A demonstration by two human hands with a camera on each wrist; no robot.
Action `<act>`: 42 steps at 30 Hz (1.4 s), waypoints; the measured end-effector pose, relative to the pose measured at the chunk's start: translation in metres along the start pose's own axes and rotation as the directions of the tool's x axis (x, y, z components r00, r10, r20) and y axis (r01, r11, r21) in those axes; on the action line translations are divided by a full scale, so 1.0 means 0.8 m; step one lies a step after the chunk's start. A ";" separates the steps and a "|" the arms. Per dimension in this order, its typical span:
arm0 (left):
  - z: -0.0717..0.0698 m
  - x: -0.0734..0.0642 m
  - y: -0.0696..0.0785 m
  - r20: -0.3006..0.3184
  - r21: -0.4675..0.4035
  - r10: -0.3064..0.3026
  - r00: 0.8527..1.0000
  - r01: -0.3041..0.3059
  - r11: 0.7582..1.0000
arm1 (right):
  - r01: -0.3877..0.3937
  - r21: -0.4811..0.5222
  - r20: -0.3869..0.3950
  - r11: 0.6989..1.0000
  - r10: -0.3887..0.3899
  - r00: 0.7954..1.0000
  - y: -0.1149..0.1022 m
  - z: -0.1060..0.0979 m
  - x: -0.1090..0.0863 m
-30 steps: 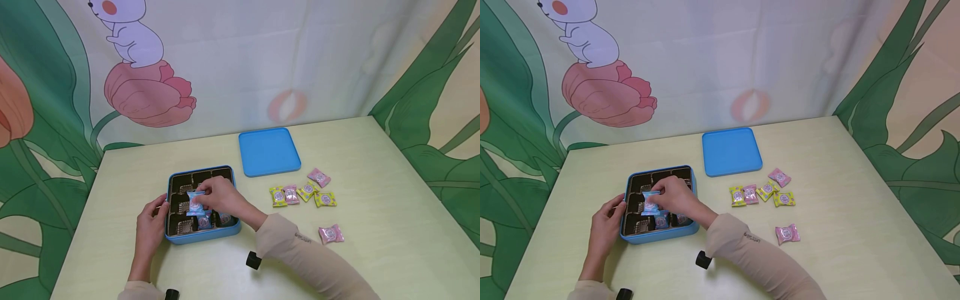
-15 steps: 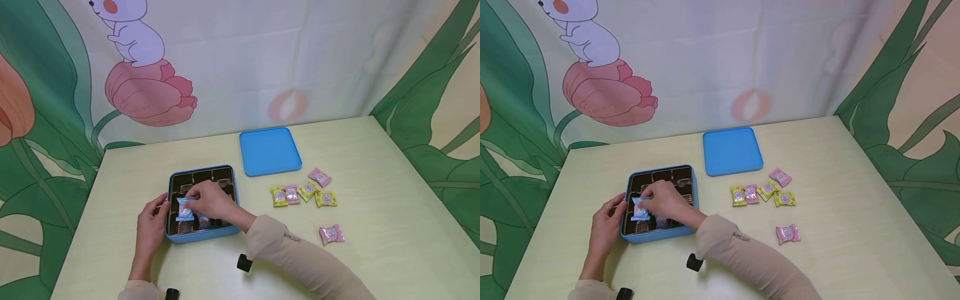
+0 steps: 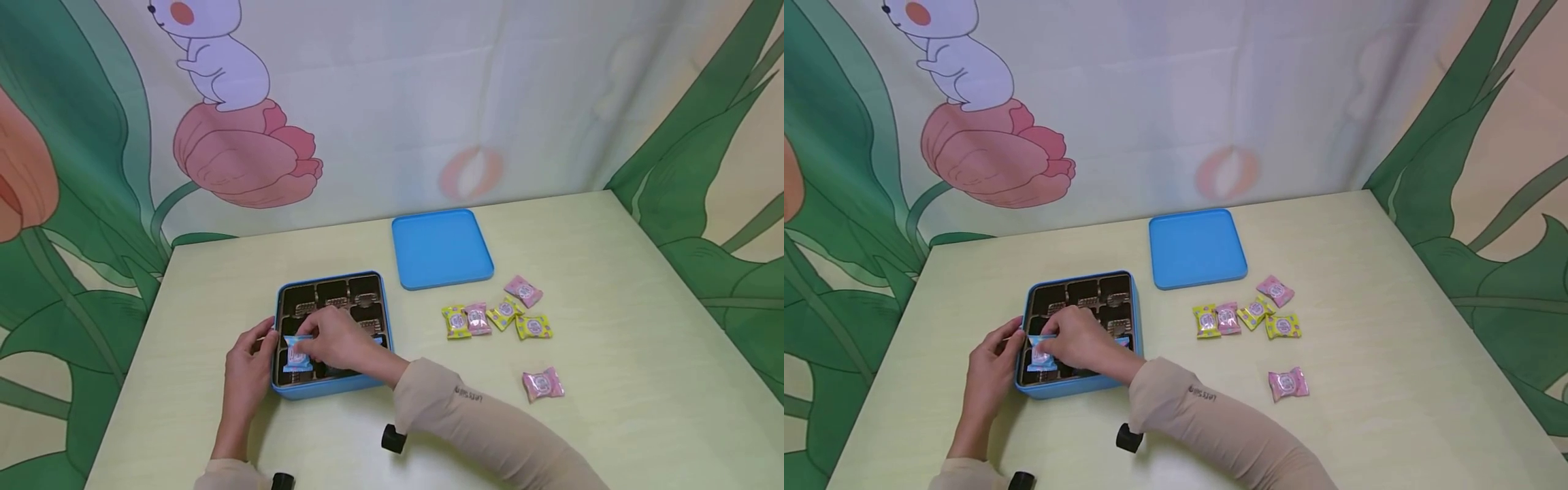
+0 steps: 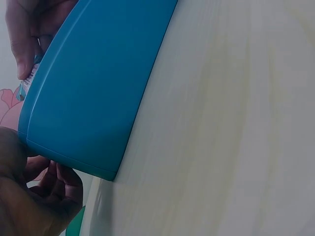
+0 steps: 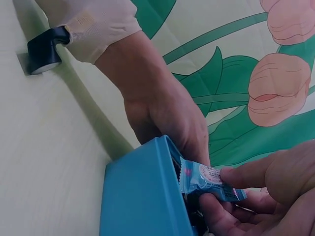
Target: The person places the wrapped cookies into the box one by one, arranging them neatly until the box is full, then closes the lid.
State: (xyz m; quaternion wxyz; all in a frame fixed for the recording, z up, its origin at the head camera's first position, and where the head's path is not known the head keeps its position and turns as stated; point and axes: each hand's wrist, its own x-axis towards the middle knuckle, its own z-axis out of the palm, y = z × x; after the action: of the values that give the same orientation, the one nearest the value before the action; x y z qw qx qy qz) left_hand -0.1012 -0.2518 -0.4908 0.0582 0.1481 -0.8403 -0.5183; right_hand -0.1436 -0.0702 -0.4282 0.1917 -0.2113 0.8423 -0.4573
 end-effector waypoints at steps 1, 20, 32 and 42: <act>0.000 0.000 -0.001 -0.001 -0.001 0.001 1.000 -0.001 1.000 | 0.009 -0.008 0.002 1.000 -0.009 1.000 0.000 0.001 0.000; -0.001 -0.002 0.000 0.003 -0.001 -0.002 1.000 0.002 1.000 | 0.114 -0.272 -0.017 0.955 -0.123 0.992 0.007 0.017 0.001; 0.000 -0.001 0.000 -0.014 -0.006 0.016 1.000 -0.016 1.000 | 0.182 -0.370 -0.001 0.911 -0.196 0.981 0.010 0.023 -0.003; 0.000 0.000 -0.001 -0.010 -0.007 0.000 1.000 0.000 1.000 | 0.202 -0.411 0.023 0.889 -0.211 0.977 0.012 0.025 -0.002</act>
State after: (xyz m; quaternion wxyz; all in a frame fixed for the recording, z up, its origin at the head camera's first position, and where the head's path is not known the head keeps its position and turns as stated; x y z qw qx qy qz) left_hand -0.1010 -0.2522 -0.4915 0.0630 0.1508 -0.8380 -0.5206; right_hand -0.1338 -0.0785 -0.4466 0.0839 -0.3301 0.8944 -0.2901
